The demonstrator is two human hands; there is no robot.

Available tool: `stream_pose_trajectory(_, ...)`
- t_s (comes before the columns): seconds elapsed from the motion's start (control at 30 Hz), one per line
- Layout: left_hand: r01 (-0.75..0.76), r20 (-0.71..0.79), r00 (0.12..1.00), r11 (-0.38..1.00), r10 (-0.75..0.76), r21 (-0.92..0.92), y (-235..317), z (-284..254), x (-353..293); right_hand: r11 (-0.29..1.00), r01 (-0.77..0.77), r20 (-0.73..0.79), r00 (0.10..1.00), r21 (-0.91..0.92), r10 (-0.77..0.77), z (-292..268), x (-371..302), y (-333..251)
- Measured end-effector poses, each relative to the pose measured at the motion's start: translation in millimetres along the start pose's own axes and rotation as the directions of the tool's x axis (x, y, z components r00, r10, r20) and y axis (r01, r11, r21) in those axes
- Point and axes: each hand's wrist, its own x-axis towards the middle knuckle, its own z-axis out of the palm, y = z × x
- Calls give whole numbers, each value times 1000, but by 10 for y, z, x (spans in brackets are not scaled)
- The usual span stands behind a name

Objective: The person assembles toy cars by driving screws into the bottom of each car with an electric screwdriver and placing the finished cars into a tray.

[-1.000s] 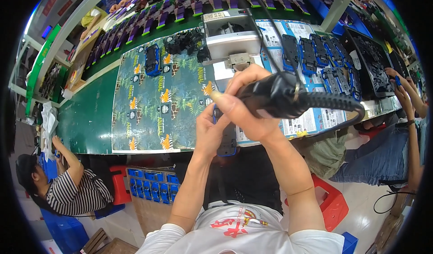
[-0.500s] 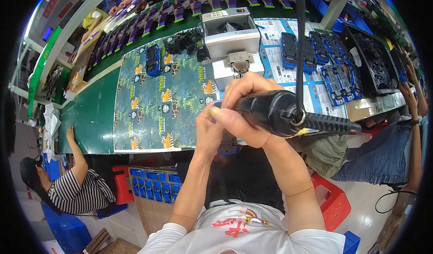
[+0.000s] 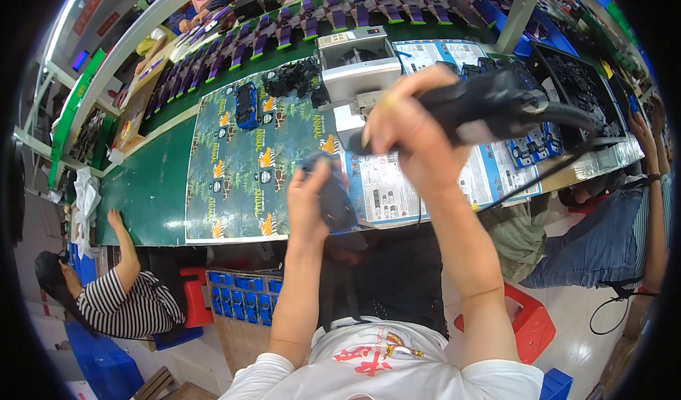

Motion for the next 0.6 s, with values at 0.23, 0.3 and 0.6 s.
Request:
stream_pose_trajectory(0.23, 44, 62, 997, 988, -35, -147, 42, -211, 30, 958, 36, -121, 990, -285, -73, -122, 408, 253)
stream_pose_trajectory(0.3, 50, 54, 998, 992, -44, -118, 56, -156, 6, 920, 12, -77, 996, -392, -46, -94, 381, 295)
stream_pose_trajectory(0.6, 62, 6, 998, 976, -62, -207, 60, -168, 69, 841, -117, -68, 993, -529, 95, -75, 504, 356)
